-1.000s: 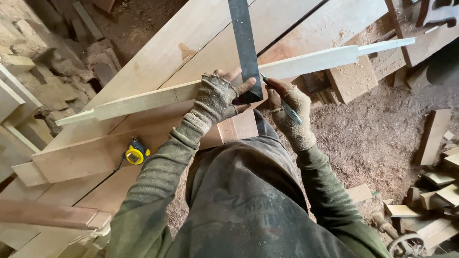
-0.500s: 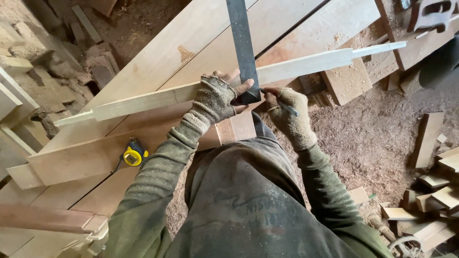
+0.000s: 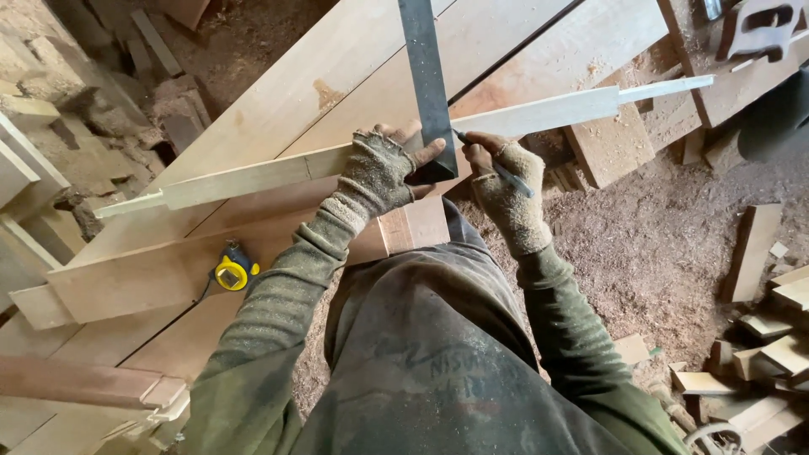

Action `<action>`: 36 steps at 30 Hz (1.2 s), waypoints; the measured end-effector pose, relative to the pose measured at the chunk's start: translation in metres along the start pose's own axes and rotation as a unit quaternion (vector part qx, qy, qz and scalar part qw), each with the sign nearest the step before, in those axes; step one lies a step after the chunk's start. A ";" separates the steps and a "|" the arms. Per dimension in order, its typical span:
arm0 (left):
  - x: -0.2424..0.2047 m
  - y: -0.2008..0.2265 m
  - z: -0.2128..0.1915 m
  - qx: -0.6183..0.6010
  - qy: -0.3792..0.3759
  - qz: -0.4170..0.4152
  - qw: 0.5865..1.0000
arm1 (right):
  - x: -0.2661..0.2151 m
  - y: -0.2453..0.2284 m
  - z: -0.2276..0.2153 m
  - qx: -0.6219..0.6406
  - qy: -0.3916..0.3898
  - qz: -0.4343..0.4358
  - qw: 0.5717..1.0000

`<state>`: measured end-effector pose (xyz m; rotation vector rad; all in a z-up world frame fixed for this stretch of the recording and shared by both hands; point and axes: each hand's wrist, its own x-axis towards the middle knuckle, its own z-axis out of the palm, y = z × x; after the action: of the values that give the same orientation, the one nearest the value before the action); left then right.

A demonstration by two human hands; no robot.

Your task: The person measures a wooden plank with a tape measure and marks it with a pencil. They then use a try square to draw a straight line across the plank at the marked point.

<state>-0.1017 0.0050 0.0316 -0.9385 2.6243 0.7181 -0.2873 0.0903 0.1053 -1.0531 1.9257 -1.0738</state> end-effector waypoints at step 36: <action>0.095 0.001 0.107 0.271 0.448 0.036 0.851 | -0.050 0.045 0.017 -0.303 -0.405 0.093 0.858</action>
<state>-0.1658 0.0138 -0.0962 -1.1645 3.3176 -0.6376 -0.2656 0.1440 0.0668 -1.3231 1.5878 0.1587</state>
